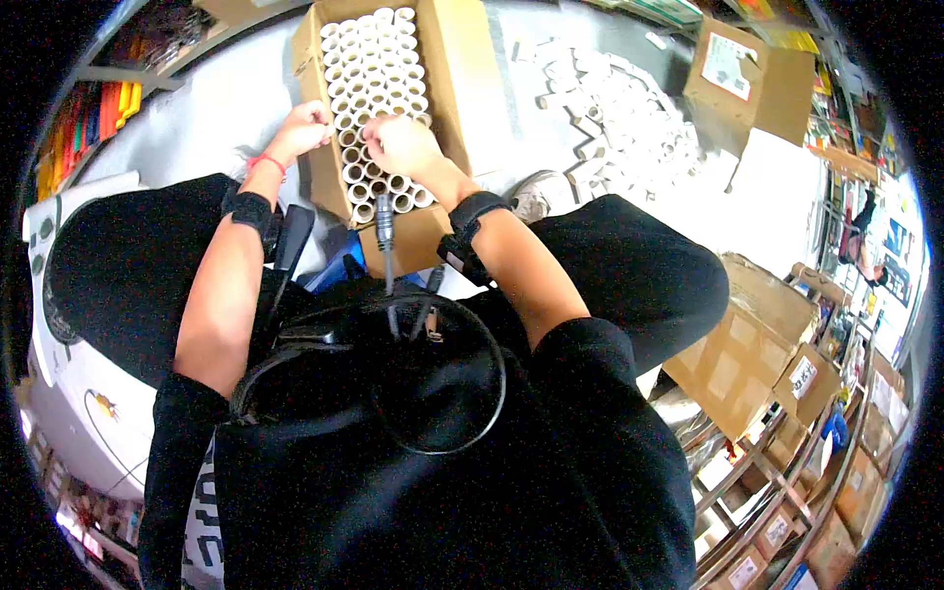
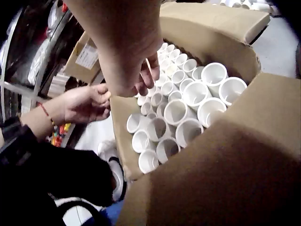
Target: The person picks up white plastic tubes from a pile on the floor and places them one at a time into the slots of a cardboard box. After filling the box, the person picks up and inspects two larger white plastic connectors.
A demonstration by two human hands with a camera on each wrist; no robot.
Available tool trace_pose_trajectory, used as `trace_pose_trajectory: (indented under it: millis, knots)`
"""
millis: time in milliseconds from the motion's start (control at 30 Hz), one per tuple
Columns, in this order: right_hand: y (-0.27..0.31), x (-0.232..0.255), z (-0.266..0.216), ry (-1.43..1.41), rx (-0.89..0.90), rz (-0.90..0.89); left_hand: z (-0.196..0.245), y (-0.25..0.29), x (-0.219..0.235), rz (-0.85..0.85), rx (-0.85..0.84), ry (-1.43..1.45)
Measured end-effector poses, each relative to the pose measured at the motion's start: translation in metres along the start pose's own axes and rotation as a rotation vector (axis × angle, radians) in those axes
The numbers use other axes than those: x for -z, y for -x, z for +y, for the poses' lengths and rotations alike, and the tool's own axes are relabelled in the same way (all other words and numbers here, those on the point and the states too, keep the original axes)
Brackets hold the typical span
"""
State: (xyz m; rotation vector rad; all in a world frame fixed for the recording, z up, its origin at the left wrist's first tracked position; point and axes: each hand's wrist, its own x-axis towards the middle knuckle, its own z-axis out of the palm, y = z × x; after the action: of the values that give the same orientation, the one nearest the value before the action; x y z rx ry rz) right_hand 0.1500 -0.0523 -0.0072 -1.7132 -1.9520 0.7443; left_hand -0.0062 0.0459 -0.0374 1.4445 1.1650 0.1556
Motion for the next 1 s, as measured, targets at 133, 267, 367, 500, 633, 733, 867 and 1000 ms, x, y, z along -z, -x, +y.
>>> trace_pose_trajectory:
  millis: [133, 267, 367, 500, 633, 733, 867, 1000]
  knots:
    - [-0.005, 0.041, 0.034, -0.08, -0.244, 0.389, -0.015, -0.01, 0.003, -0.006, -0.023, 0.052]
    - [0.026, 0.079, 0.094, -0.181, -0.558, 0.718, -0.012, -0.006, 0.006, -0.054, 0.025, 0.097]
    - [0.083, 0.095, 0.136, -0.012, -0.786, 0.712, -0.009, -0.005, 0.005, -0.048, 0.071, 0.091]
    - [0.176, 0.066, 0.208, -0.469, -1.302, 0.798, -0.01, -0.005, 0.007, -0.046, 0.086, 0.061]
    - [0.202, 0.055, 0.197, -0.207, -1.51, 0.746, -0.01, -0.004, 0.008, -0.043, 0.078, 0.009]
    - [0.202, 0.04, 0.232, -0.178, -1.768, 0.638, -0.002, -0.001, 0.009, -0.049, 0.11, 0.02]
    - [0.232, 0.033, 0.257, -0.543, -1.569, 0.734, -0.008, -0.005, 0.013, -0.056, 0.163, 0.059]
    - [0.215, 0.067, 0.205, -1.209, -1.586, 1.355, 0.004, 0.003, 0.011, -0.075, 0.164, 0.042]
